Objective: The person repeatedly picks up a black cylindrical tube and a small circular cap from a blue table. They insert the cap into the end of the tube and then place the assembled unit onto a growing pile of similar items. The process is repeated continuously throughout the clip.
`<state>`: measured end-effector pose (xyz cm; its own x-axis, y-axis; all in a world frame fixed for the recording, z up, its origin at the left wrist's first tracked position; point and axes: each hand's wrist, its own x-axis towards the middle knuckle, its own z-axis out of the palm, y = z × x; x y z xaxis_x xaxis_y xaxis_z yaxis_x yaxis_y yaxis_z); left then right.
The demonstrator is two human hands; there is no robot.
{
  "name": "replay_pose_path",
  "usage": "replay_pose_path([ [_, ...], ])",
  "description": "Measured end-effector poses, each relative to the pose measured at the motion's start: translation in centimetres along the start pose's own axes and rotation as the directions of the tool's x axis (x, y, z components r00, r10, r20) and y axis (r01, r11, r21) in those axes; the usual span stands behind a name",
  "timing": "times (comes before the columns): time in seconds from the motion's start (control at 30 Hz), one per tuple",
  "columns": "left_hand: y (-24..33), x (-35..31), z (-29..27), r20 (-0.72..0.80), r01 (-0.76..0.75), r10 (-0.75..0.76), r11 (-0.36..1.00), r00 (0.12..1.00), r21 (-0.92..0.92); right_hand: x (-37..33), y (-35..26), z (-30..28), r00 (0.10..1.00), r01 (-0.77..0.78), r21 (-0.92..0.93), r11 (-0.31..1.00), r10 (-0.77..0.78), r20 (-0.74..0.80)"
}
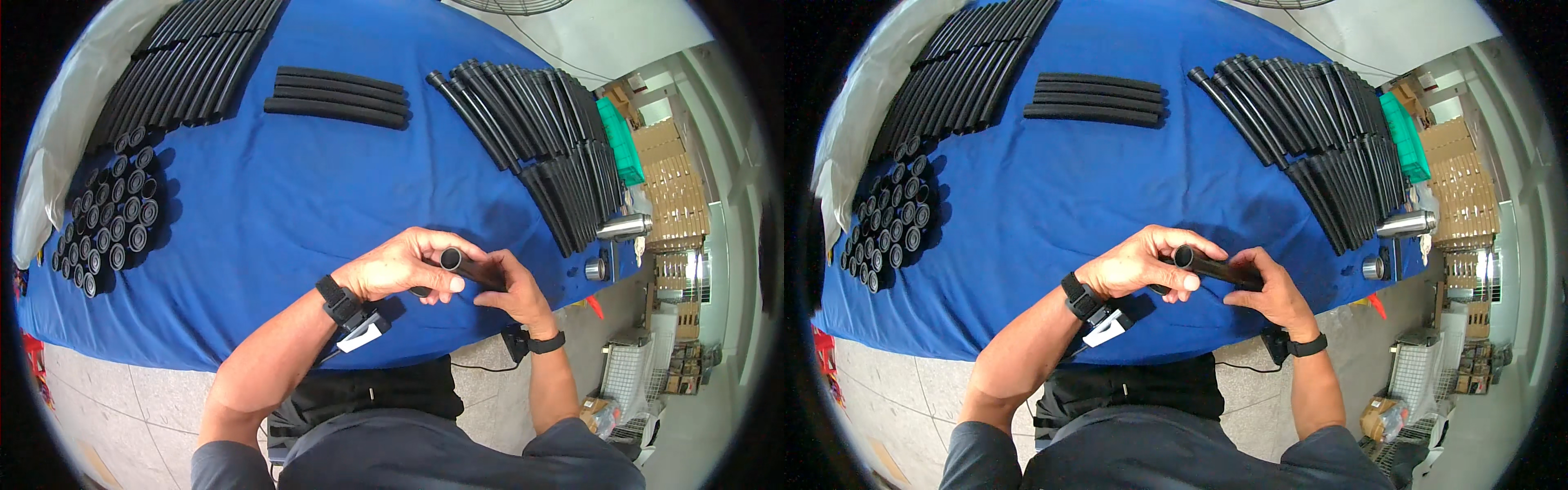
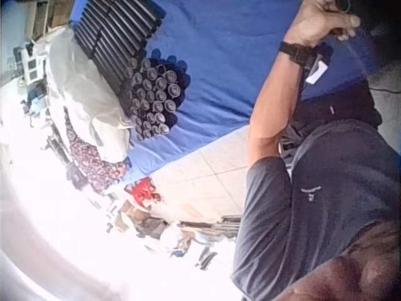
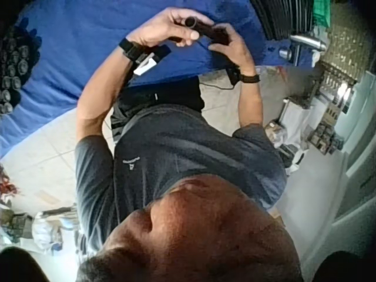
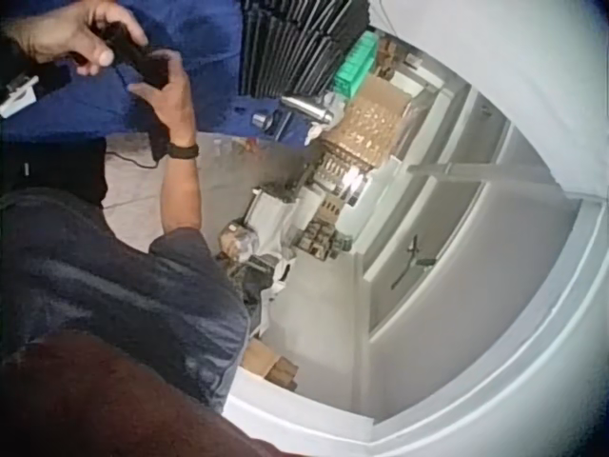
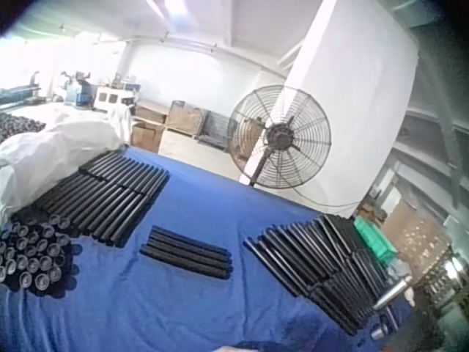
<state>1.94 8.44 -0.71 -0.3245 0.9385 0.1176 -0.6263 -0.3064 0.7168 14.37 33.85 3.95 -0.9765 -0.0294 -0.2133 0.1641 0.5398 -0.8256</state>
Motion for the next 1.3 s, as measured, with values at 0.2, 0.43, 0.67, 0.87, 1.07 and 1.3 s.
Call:
replay_pose_path([
  [0.2, -0.2, 0.0, 0.0, -0.001, -0.015, 0.015, 1.000, 1.000, 0.017, 0.9, -0.2, -1.6, 0.988, 0.048, -0.021, 0.999, -0.044, 0.148],
  [0.43, 0.0, -0.1, -0.1, -0.014, -0.005, 0.005, 1.000, 1.000, 0.031, 0.7, 0.7, -0.4, 1.000, -0.004, -0.050, 0.999, 0.003, -0.022],
  [0.67, -0.1, 0.0, -0.2, -0.006, -0.044, 0.044, 0.999, 0.999, -0.020, 2.1, -1.6, -0.5, 0.989, 0.130, -0.163, 0.978, -0.139, -0.049],
  [0.87, 0.0, 0.0, -0.1, -0.006, -0.007, 0.008, 0.999, 1.000, 0.035, 2.1, -0.7, -1.2, 0.998, 0.057, -0.181, 0.982, -0.058, 0.000],
  [1.07, 0.0, -0.4, -0.2, -0.027, -0.018, 0.018, 1.000, 0.999, 0.013, 1.9, -2.3, -0.4, 0.997, 0.078, -0.126, 0.989, -0.078, 0.004],
  [1.3, 0.8, -0.2, 0.4, -0.091, -0.001, -0.002, 1.000, 0.996, -0.030, 1.9, -0.2, -1.1, 0.994, 0.112, -0.141, 0.984, -0.110, 0.021],
])
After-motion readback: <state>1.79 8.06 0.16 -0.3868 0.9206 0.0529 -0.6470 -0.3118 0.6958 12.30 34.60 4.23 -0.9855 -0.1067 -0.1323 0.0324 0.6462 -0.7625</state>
